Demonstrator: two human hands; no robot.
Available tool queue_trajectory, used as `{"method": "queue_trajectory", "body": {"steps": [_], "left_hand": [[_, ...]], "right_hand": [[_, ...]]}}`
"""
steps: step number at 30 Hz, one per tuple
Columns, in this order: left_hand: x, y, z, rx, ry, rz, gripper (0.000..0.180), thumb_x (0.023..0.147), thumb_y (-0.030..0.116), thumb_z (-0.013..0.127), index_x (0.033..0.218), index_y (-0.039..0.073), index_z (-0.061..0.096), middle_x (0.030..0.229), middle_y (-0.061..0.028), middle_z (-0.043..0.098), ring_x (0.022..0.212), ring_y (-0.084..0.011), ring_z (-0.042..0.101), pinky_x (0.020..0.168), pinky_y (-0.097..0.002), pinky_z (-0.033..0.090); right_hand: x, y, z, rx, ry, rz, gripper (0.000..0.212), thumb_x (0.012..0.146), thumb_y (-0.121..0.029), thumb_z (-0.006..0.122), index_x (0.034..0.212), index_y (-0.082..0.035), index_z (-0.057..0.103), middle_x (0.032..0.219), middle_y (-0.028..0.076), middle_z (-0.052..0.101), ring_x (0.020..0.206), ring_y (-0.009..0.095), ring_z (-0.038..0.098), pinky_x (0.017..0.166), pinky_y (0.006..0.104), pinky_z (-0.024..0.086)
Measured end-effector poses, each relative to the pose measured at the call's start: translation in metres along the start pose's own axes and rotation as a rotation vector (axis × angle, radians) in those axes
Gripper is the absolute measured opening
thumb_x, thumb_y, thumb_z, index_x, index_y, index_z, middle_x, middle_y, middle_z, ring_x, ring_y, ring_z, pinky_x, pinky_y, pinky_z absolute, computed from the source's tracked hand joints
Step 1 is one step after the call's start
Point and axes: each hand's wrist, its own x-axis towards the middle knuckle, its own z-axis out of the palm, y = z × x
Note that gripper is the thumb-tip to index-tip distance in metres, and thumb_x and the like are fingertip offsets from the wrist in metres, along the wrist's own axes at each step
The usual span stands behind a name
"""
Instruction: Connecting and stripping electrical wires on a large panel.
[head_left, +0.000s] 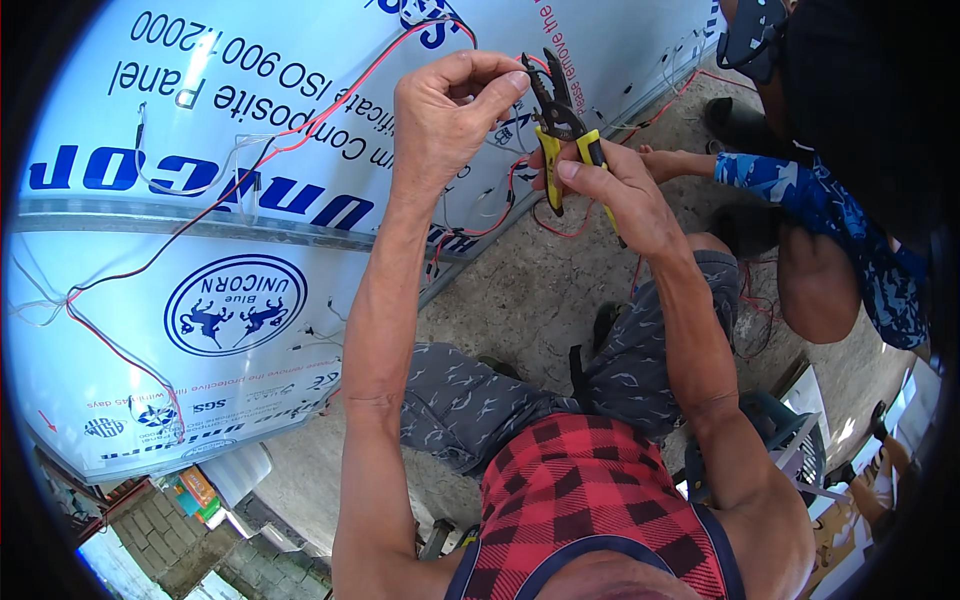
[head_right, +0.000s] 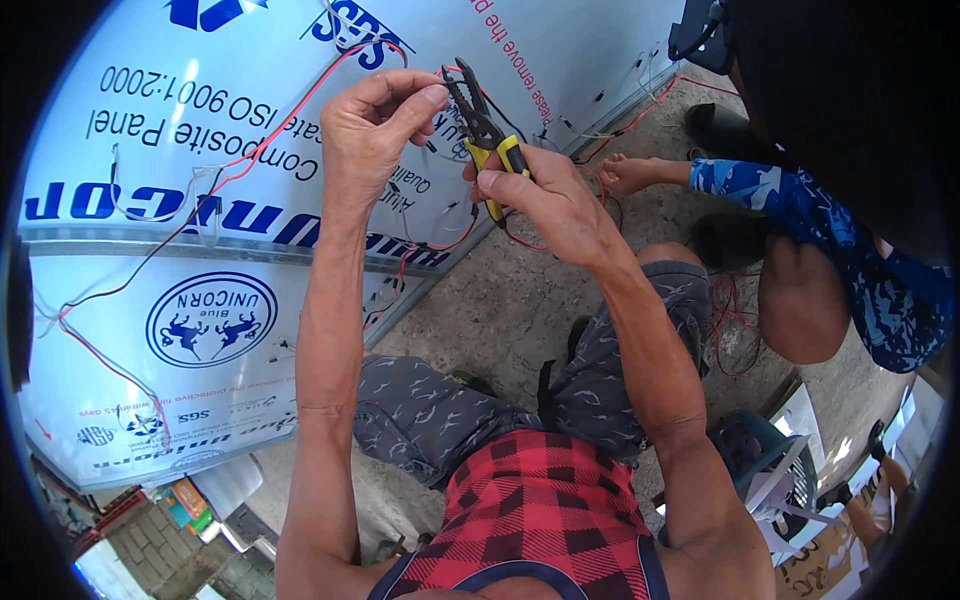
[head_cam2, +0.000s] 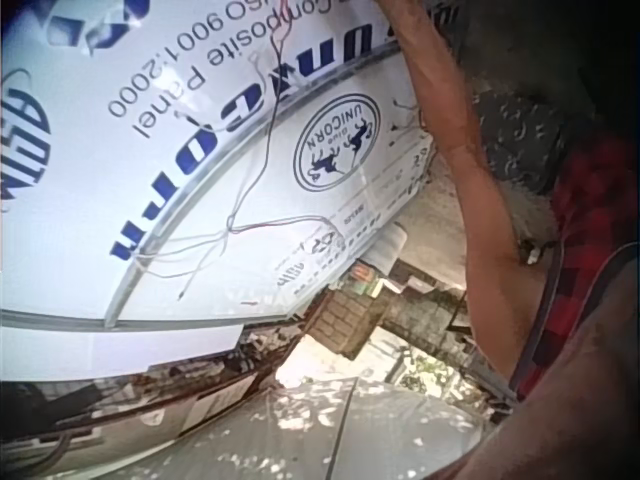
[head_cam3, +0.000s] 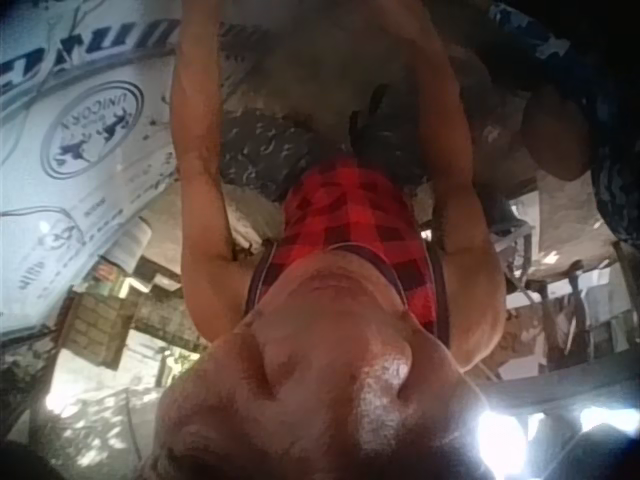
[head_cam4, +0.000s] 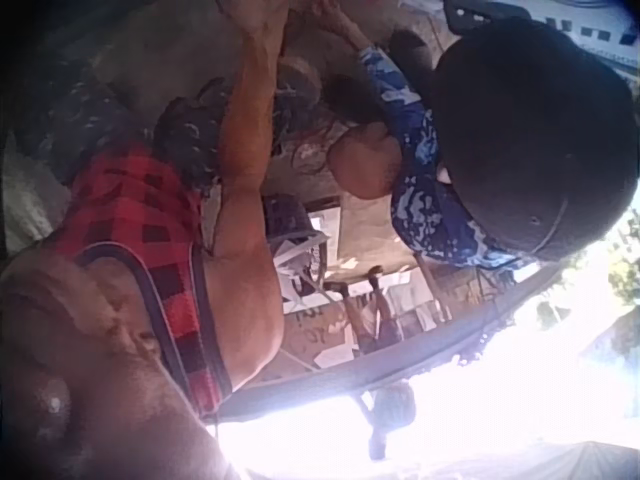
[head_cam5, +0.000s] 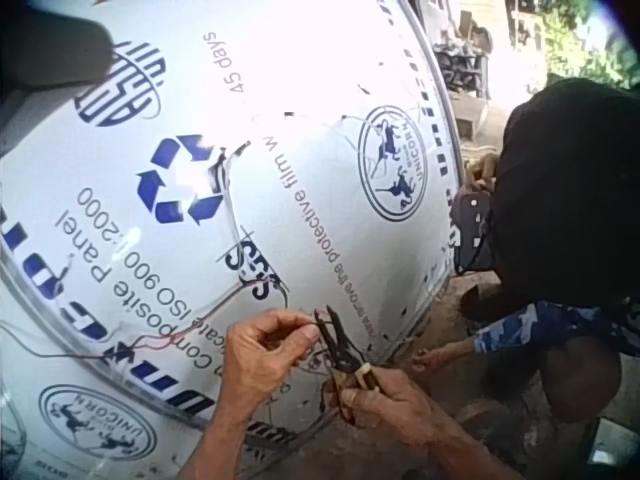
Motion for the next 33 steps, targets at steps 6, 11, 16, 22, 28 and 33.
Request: {"method": "queue_trajectory", "body": {"steps": [6,11,16,22,28,33], "left_hand": [[-0.002,0.001,0.006,0.027,0.034,-0.004,0.015,0.091,0.010,0.077,0.100,-0.001,0.076,0.081,-0.0053,0.074,0.065,-0.0068,0.065,0.058,-0.0205,0.054],[-0.003,-0.007,0.010,0.092,0.084,0.062,0.012,0.090,0.007,0.077,0.099,-0.001,0.076,0.079,-0.0045,0.074,0.064,-0.0066,0.064,0.058,-0.0200,0.052],[-0.007,-0.008,0.014,0.136,0.117,0.112,0.010,0.089,0.004,0.077,0.097,-0.001,0.075,0.077,-0.0028,0.072,0.065,-0.0056,0.063,0.057,-0.0190,0.049],[-0.008,-0.007,0.016,0.150,0.130,0.124,0.010,0.089,0.004,0.076,0.097,-0.001,0.075,0.076,-0.0027,0.072,0.065,-0.0052,0.063,0.058,-0.0189,0.049],[-0.009,-0.006,0.016,0.131,0.145,0.083,0.010,0.089,0.005,0.076,0.096,-0.002,0.075,0.075,-0.0032,0.072,0.065,-0.0054,0.064,0.058,-0.0189,0.050],[-0.008,-0.007,0.015,0.123,0.149,0.078,0.010,0.087,0.007,0.077,0.093,0.000,0.076,0.075,-0.0043,0.073,0.066,-0.0073,0.067,0.060,-0.0209,0.053]], "right_hand": [[0.000,0.002,0.002,-0.019,0.017,0.003,0.033,0.098,-0.030,0.058,0.104,0.002,0.064,0.106,0.012,0.070,0.095,0.018,0.063,0.085,0.0365,0.050],[0.001,0.006,0.001,-0.055,0.022,-0.011,0.033,0.098,-0.030,0.058,0.102,0.002,0.064,0.099,0.011,0.070,0.091,0.018,0.063,0.082,0.0362,0.049],[0.001,0.005,0.002,-0.138,0.037,-0.045,0.035,0.098,-0.032,0.057,0.100,0.002,0.065,0.089,0.010,0.070,0.087,0.018,0.063,0.079,0.0350,0.048],[-0.001,0.001,0.006,-0.265,0.085,-0.052,0.035,0.097,-0.032,0.057,0.095,0.002,0.063,0.079,0.008,0.065,0.075,0.017,0.058,0.070,0.0375,0.046],[0.000,-0.003,0.009,-0.403,0.128,-0.057,0.037,0.098,-0.032,0.057,0.087,0.003,0.057,0.071,0.011,0.057,0.068,0.022,0.055,0.064,0.0419,0.044],[0.002,0.002,0.009,-0.489,0.165,-0.138,0.036,0.098,-0.030,0.057,0.087,0.004,0.055,0.069,0.018,0.053,0.064,0.033,0.052,0.063,0.0462,0.041]]}}
